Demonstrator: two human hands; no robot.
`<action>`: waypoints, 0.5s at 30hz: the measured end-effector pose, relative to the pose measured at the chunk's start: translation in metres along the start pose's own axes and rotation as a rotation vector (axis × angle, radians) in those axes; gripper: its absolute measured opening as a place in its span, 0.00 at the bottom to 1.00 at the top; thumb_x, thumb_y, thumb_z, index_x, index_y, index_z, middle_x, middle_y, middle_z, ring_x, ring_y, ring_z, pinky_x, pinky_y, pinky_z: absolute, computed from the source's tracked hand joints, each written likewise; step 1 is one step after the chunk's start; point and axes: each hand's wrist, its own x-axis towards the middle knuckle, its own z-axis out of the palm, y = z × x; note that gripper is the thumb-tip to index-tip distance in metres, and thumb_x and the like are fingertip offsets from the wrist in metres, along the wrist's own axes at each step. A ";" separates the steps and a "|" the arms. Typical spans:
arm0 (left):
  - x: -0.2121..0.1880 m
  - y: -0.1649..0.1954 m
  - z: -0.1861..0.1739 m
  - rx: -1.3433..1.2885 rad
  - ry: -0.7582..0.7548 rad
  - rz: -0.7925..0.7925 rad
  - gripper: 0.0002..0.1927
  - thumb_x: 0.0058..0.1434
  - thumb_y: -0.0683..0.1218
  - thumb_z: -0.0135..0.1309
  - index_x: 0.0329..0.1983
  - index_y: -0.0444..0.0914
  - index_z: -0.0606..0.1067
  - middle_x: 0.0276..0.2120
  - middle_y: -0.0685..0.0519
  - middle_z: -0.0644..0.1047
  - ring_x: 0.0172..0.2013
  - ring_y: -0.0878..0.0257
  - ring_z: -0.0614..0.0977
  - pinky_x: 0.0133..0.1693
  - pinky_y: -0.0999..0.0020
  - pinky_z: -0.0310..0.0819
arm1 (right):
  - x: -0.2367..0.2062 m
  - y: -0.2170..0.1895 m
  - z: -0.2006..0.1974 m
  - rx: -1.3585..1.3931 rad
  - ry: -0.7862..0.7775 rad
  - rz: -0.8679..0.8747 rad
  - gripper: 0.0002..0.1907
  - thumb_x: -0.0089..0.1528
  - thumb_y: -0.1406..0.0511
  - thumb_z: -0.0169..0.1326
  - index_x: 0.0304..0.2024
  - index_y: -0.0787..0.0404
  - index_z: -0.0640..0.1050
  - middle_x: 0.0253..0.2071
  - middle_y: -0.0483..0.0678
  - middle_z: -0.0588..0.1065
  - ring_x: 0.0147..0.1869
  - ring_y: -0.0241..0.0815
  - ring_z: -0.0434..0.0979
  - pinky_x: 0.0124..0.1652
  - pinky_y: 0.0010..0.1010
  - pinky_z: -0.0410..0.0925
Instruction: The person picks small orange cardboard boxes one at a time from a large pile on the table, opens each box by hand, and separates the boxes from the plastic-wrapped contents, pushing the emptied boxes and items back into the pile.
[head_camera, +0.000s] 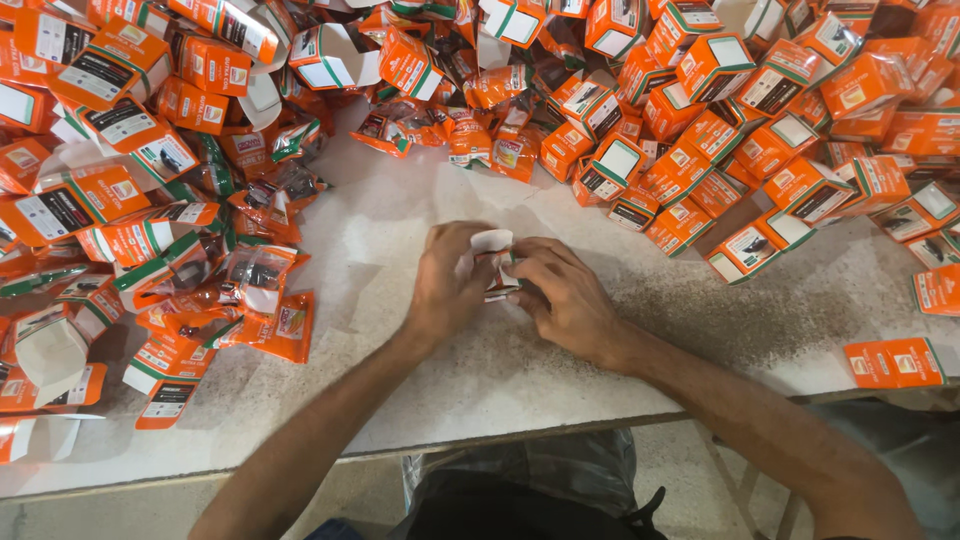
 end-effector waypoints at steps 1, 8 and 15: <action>-0.004 0.002 -0.002 0.051 0.056 0.201 0.19 0.62 0.36 0.55 0.58 0.31 0.75 0.48 0.40 0.79 0.48 0.51 0.83 0.49 0.58 0.79 | -0.001 0.001 0.001 -0.008 0.001 0.011 0.19 0.55 0.72 0.64 0.46 0.62 0.72 0.56 0.58 0.74 0.66 0.60 0.71 0.59 0.47 0.67; -0.015 0.005 -0.019 0.252 -0.144 0.500 0.17 0.59 0.39 0.63 0.51 0.33 0.74 0.59 0.40 0.76 0.63 0.42 0.76 0.62 0.54 0.73 | -0.005 0.008 0.007 0.122 -0.001 0.162 0.29 0.59 0.69 0.65 0.55 0.63 0.62 0.57 0.59 0.72 0.60 0.60 0.74 0.55 0.46 0.69; -0.015 -0.001 -0.019 0.251 -0.168 0.492 0.13 0.62 0.40 0.60 0.49 0.37 0.75 0.65 0.42 0.74 0.68 0.43 0.72 0.66 0.54 0.72 | -0.005 0.012 0.006 0.076 -0.021 0.114 0.31 0.56 0.72 0.63 0.58 0.62 0.64 0.57 0.58 0.73 0.61 0.62 0.74 0.56 0.47 0.69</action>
